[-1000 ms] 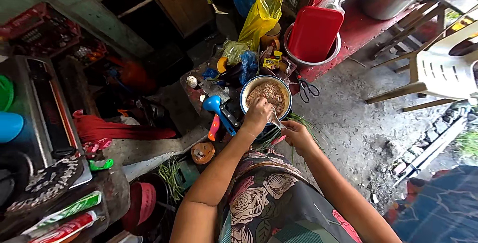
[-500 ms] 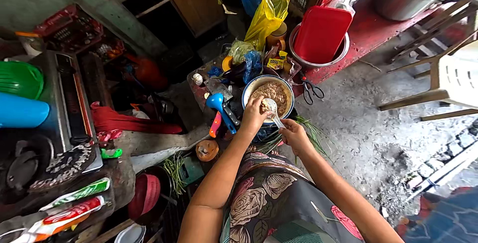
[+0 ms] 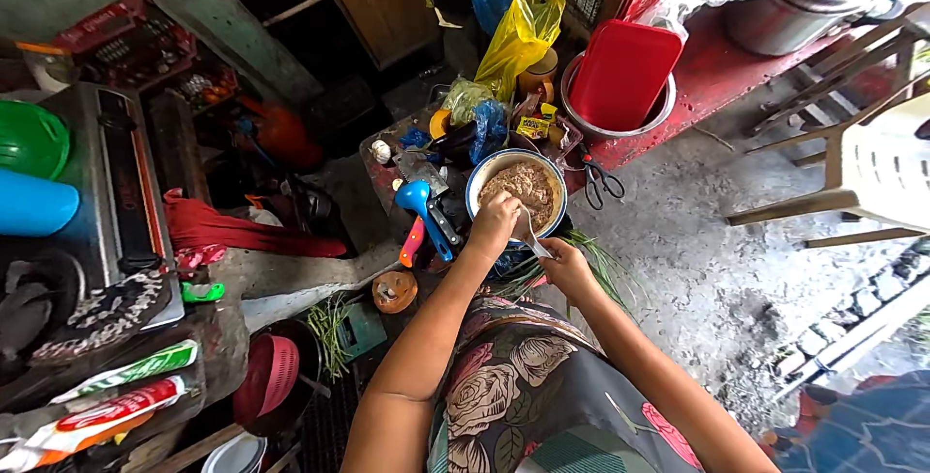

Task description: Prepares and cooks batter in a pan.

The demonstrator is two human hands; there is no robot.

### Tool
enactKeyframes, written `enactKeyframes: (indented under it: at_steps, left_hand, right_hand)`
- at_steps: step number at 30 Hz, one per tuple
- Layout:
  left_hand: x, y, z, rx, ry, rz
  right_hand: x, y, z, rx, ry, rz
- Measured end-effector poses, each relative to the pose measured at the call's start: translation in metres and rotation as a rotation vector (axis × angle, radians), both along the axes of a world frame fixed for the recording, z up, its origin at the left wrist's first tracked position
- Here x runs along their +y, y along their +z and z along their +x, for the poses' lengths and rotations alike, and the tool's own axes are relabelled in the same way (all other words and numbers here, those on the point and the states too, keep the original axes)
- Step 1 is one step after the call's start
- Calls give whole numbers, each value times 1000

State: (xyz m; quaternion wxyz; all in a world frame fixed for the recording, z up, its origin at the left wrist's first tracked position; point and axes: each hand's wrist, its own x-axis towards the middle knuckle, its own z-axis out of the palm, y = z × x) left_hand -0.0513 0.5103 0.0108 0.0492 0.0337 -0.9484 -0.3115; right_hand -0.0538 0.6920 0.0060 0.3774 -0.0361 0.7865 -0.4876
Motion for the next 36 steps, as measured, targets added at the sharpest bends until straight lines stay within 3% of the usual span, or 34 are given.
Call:
enactKeyframes:
  at_steps: [6, 10, 14, 16, 21, 23, 26, 29, 33, 36]
  left_hand:
    - [-9, 8, 3, 128, -181, -42]
    - [-11, 11, 3, 241, -3, 35]
    - [-8, 23, 7, -8, 207, 176]
    - [-6, 21, 8, -51, 227, 241]
    - [3, 14, 9, 71, 289, 209]
    - [6, 12, 7, -23, 365, 321]
    - [8, -2, 3, -164, 440, 697]
    - [15, -4, -1, -159, 551, 1023]
    - [13, -1, -3, -101, 592, 1361]
    - [13, 2, -3, -93, 571, 1385]
  right_hand:
    - [0, 10, 1, -86, -88, -152]
    - [0, 12, 4, -151, -185, -261]
    - [1, 8, 10, -126, -212, -282]
    - [0, 7, 11, -64, -188, -238]
    - [-1, 11, 11, 15, -130, -144]
    - [-2, 11, 10, 83, -97, -96]
    - [-4, 20, 12, 248, 7, 52]
    - [-6, 29, 23, 503, 49, 108]
    - [-3, 26, 25, 826, -71, 68]
    - [4, 37, 15, 618, -70, 125]
